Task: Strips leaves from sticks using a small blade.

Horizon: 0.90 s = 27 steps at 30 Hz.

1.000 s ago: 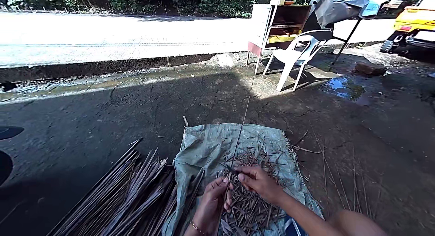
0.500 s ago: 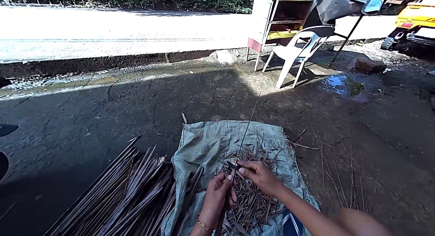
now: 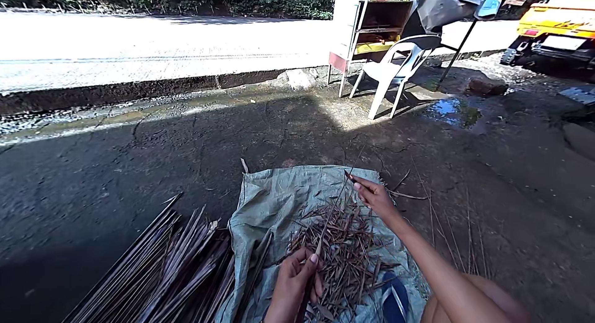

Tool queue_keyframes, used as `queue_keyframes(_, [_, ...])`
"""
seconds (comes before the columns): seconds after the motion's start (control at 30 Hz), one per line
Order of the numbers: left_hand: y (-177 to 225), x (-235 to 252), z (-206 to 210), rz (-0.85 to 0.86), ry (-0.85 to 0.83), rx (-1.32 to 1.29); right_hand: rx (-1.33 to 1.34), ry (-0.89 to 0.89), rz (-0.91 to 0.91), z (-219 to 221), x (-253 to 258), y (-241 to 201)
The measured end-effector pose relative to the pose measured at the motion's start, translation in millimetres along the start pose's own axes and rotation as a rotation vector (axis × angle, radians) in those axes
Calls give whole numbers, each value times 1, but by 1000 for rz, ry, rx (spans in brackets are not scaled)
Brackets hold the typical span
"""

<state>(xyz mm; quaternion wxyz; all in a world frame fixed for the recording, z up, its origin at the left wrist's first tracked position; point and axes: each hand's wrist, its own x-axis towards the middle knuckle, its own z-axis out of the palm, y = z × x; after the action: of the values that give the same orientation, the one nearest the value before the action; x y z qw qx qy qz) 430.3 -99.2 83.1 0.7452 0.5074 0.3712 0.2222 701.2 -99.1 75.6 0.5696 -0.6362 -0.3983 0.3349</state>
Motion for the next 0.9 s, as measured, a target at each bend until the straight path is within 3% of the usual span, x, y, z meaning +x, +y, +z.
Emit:
queue_keyframes(0.47, [6,-39,-12,-3,-140,157,71,343,20,-57,12,-1])
queue_keyframes(0.9, [12,-40,-24,-43,-140,47,265,599,22,-58,19,-8])
